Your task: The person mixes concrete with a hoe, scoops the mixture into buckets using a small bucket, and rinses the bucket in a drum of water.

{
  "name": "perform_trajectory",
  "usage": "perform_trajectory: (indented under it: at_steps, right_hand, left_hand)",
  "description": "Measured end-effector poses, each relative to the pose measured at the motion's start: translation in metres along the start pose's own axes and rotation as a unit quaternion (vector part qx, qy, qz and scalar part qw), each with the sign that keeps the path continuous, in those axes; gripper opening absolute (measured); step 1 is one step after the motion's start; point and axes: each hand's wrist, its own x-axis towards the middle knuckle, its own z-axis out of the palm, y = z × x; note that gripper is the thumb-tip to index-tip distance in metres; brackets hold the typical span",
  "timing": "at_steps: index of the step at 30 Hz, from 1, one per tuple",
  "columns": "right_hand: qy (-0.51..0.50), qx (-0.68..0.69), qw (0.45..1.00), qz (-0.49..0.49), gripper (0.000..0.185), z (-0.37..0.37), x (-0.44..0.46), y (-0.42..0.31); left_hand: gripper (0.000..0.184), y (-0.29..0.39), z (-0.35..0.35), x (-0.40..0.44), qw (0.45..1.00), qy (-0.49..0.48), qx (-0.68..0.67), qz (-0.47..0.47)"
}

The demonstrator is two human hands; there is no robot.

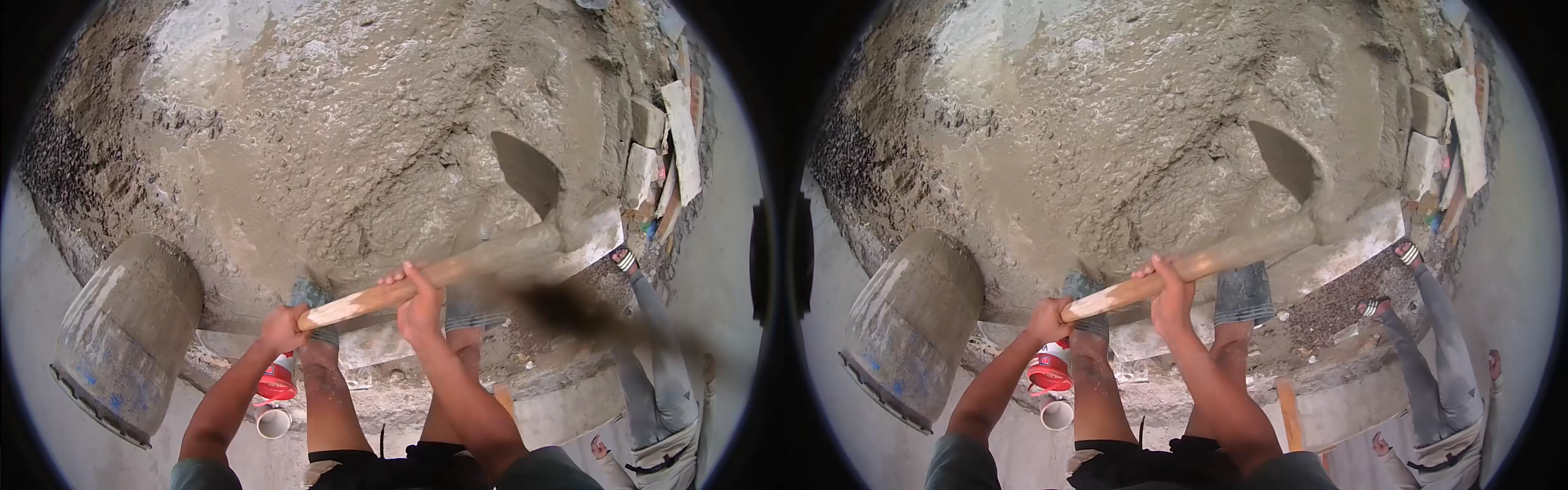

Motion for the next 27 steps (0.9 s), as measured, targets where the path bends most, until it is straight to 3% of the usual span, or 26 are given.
perform_trajectory:
  at_steps: [2, 4, 8, 11, 15, 17, 21, 25, 27]
  right_hand:
    - [-0.008, -0.071, 0.985, -0.158, 0.015, 0.021, 0.074, -0.104]
    - [0.015, -0.154, 0.954, -0.258, 0.013, 0.054, 0.145, -0.21]
    - [0.057, -0.339, 0.897, -0.279, 0.012, 0.094, 0.258, -0.339]
    - [0.1, -0.484, 0.834, -0.248, 0.017, 0.098, 0.279, -0.334]
    - [0.146, -0.43, 0.872, -0.185, 0.026, 0.059, 0.265, -0.243]
    - [0.178, -0.41, 0.883, -0.144, 0.019, 0.044, 0.246, -0.213]
    - [0.149, -0.393, 0.907, -0.028, 0.008, -0.008, 0.206, -0.163]
    - [0.185, -0.365, 0.912, 0.023, 0.012, -0.034, 0.161, -0.032]
    - [0.168, -0.35, 0.919, 0.066, 0.011, -0.042, 0.143, 0.017]
  left_hand:
    - [0.024, 0.09, 0.024, 0.103, 0.993, -0.017, -0.114, 0.033]
    - [0.027, 0.177, 0.049, 0.181, 0.98, 0.053, -0.181, 0.067]
    - [0.033, 0.303, 0.064, 0.256, 0.974, 0.106, -0.202, -0.008]
    - [0.034, 0.318, 0.077, 0.25, 0.959, 0.107, -0.255, -0.057]
    - [0.034, 0.251, 0.074, 0.186, 0.955, 0.061, -0.279, -0.083]
    - [0.032, 0.234, 0.07, 0.149, 0.962, 0.082, -0.247, -0.081]
    - [0.029, 0.209, 0.067, 0.076, 0.973, 0.044, -0.208, -0.095]
    - [0.03, 0.138, 0.076, -0.011, 0.966, 0.015, -0.189, -0.176]
    - [0.03, 0.109, 0.064, -0.044, 0.974, 0.001, -0.096, -0.206]
